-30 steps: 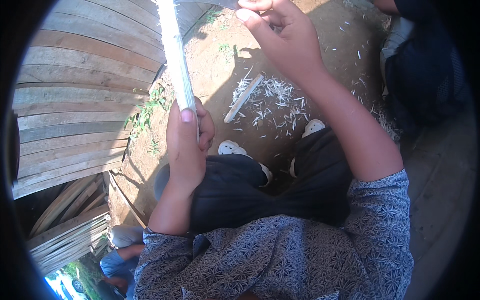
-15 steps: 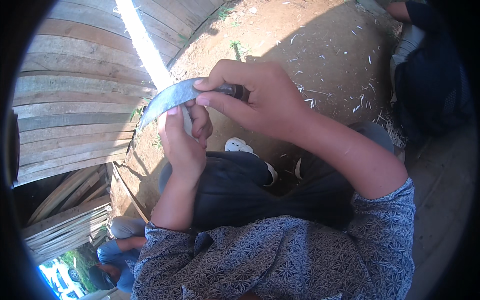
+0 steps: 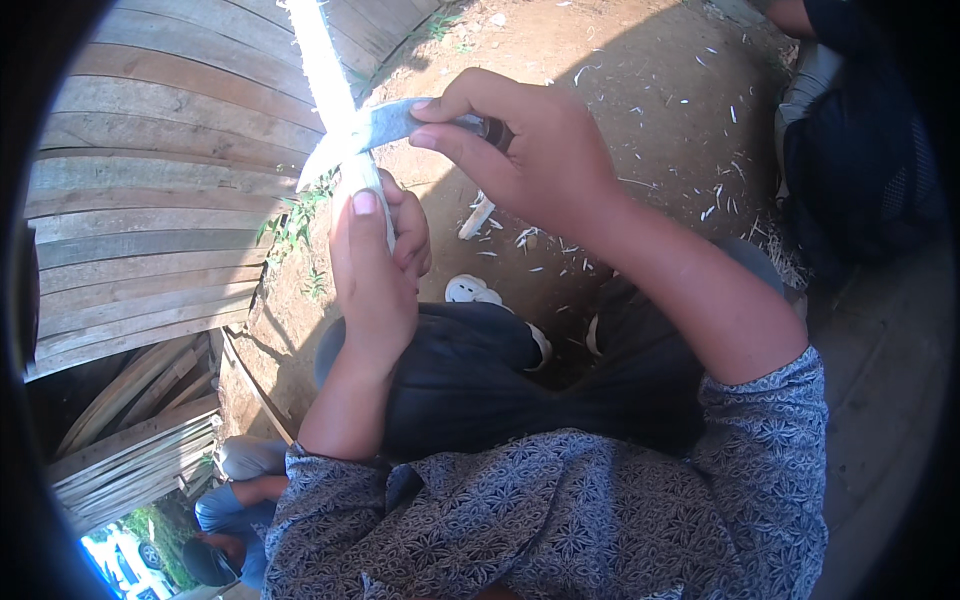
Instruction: The person sits on the ground and uses a curved knife to shave thin strips from a small piece of wood. They hold the wood in their left hand and repeatedly scrape the blade against it, creating a pile of wood shavings on the ground.
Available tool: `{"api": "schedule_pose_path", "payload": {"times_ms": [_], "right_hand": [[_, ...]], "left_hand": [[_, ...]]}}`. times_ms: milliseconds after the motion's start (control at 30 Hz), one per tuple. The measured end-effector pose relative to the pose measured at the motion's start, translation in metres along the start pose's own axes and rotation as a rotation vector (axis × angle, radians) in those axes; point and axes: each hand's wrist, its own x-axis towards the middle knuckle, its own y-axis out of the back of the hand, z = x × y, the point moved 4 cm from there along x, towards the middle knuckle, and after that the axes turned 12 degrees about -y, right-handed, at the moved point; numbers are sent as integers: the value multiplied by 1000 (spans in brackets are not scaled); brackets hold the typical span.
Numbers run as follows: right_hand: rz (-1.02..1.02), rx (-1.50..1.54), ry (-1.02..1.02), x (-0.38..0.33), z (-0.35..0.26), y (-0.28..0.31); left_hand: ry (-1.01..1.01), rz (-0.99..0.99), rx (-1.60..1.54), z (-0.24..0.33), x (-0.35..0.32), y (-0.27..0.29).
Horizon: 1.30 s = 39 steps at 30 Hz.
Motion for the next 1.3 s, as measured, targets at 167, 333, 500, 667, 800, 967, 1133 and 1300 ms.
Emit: {"api": "schedule_pose_path", "payload": {"times_ms": [167, 333, 500, 667, 800, 967, 1133, 1300], "right_hand": [[522, 53, -80, 72, 86, 104], [188, 197, -382, 36, 66, 57], [-206, 210, -304, 5, 12, 0], [-270, 193, -345, 4, 16, -1], [-200, 125, -251, 11, 18, 1], [213, 133, -253, 37, 65, 35], [488, 164, -283, 64, 91, 104], [-71, 237, -343, 26, 40, 28]], "left_hand": [[-53, -208, 74, -11, -18, -21], [87, -81, 16, -24, 2, -5], [19, -50, 30, -20, 16, -10], [-2, -57, 98, -19, 16, -7], [-47, -52, 172, -16, 15, -5], [-51, -155, 238, -11, 12, -13], [-79, -208, 280, -12, 4, -16], [-43, -96, 229, -18, 21, -1]]}}
